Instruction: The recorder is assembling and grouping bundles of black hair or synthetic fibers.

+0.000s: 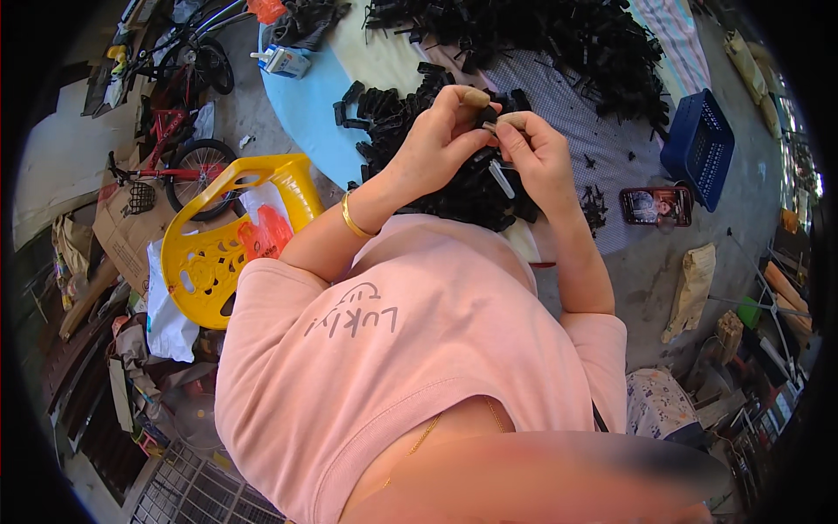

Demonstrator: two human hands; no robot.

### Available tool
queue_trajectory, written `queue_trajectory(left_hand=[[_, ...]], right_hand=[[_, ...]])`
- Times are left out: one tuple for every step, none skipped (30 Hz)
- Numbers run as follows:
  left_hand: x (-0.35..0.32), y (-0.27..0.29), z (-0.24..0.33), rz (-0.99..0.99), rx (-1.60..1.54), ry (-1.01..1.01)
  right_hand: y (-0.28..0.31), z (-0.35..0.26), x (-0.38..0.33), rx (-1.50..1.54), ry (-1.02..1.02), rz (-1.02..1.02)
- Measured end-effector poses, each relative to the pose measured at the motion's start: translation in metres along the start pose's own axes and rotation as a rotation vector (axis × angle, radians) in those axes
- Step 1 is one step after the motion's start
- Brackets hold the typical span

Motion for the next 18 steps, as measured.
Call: queue_trajectory(left_hand=[[-0.001,0.000,0.001,0.026,0.053,-0.044],[-0.003,-0.001,0.001,0.035,0.068,-0.048],[-0.004,0.000,0.002,0.035,0.068,-0.047],[-0.005,0.001,0.002,0.020,0.147,-0.030],[-0.006,0.001,0.002,0.003,0.227,-0.013],[-0.008,0.000,0.001,0.004,0.227,-0.013],[-0.010,0.001,0.000,0.037,0.270,-0.071],[-0.011,0.001,0.000,0.070,0.312,-0.129],[-0.011,0.000,-0.001,0.069,0.312,-0.128],[-0.011,-0.001,-0.001,0.090,0.393,-0.153],[-0.012,-0.001,0.000,0.111,0.473,-0.178],[-0.011,-0.001,0.000,0.108,0.473,-0.177],[-0.012,-0.002,0.004,0.104,0.586,-0.271],[-0.013,-0.004,0.007,0.099,0.697,-0.365],[-0.012,-0.003,0.005,0.096,0.697,-0.365],[-0.012,-0.003,0.005,0.100,0.711,-0.414],[-0.011,-0.003,0.005,0.104,0.726,-0.463],[-0.011,-0.004,0.005,0.102,0.726,-0.463]], right_hand=[[0.000,-0.001,0.001,-0.001,0.000,-0.001],[0.000,-0.001,0.001,-0.037,0.014,-0.002],[-0.001,-0.002,0.001,-0.072,0.027,-0.002],[-0.001,-0.004,0.001,-0.072,0.027,-0.002],[-0.002,-0.005,0.001,-0.067,0.023,-0.015],[-0.003,-0.007,0.000,-0.063,0.021,-0.029],[-0.005,-0.007,-0.001,-0.063,0.021,-0.029],[-0.005,-0.007,-0.002,-0.075,0.022,-0.020],[-0.005,-0.006,-0.003,-0.087,0.022,-0.009],[-0.005,-0.004,-0.003,-0.087,0.022,-0.008],[-0.005,0.001,-0.003,-0.063,-0.005,-0.004],[-0.004,0.004,-0.002,-0.038,-0.033,0.002],[-0.004,0.004,-0.002,-0.038,-0.035,0.006],[-0.005,0.004,-0.001,-0.033,-0.072,-0.015],[-0.005,0.005,-0.001,-0.029,-0.110,-0.037],[-0.005,0.006,-0.002,-0.028,-0.111,-0.034],[-0.005,0.006,-0.004,-0.038,-0.093,-0.030],[-0.005,0.006,-0.005,-0.046,-0.074,-0.027]])
Point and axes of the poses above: each hand's wrist, its own x-axis towards the middle knuckle, its own y-axis out of the back of the hand, z = x × y, the point moved 3 cm from there along x, towards the middle knuckle, and after that the axes turned 1 degree about -y, right-handed, at the moved point
